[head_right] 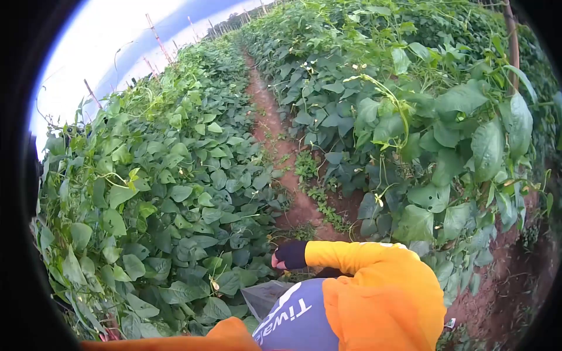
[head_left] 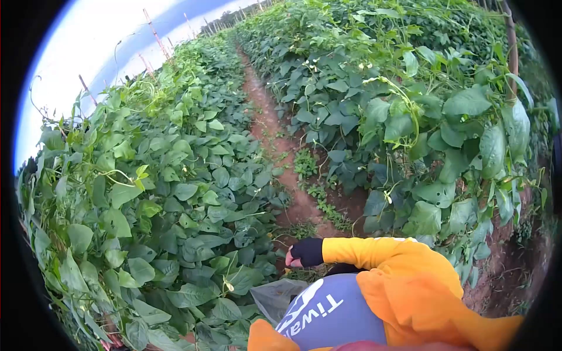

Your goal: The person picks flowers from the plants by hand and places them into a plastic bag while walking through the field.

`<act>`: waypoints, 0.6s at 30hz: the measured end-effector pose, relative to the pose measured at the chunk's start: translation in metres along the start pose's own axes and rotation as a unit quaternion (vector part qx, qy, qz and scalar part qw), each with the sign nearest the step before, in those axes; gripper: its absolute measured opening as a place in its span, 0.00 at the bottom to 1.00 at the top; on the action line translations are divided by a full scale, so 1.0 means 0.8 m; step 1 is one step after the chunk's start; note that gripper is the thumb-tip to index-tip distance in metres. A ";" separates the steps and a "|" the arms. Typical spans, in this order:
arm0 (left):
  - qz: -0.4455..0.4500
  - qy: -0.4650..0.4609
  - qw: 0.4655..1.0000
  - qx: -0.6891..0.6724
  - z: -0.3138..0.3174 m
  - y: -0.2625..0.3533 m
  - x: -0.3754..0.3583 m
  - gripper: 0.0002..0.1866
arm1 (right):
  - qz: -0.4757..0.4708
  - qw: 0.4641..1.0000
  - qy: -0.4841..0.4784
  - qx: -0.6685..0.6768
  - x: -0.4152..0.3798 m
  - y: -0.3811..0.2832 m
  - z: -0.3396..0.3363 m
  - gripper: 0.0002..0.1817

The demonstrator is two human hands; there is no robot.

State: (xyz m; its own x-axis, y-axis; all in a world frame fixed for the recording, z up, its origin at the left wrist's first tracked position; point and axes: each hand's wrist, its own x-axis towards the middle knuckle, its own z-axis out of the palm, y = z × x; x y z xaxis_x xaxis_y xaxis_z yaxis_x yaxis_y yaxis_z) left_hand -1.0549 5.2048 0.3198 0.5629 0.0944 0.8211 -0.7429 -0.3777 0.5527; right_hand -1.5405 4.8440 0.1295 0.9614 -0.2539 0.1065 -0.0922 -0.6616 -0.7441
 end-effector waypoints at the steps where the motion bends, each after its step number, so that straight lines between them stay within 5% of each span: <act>1: -0.009 -0.013 1.000 -0.011 0.011 0.026 -0.026 0.13 | -0.018 1.000 0.004 -0.009 0.002 0.003 -0.004 0.12; 11: -0.083 -0.304 0.945 -0.089 0.068 0.124 -0.252 0.09 | 0.047 0.999 0.021 -0.005 -0.007 0.028 -0.056 0.12; 18: -0.064 -0.599 0.780 -0.169 0.125 0.135 -0.375 0.07 | 0.024 0.998 0.060 0.015 0.001 0.048 -0.074 0.12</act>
State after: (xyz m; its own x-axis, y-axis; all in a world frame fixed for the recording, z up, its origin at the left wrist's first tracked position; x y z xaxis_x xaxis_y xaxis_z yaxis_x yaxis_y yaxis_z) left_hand -1.2674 5.0435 0.1188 0.4244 -0.8938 0.1451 -0.5912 -0.1522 0.7920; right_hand -1.5585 4.7767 0.1399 0.9176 -0.3693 0.1468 -0.1288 -0.6259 -0.7692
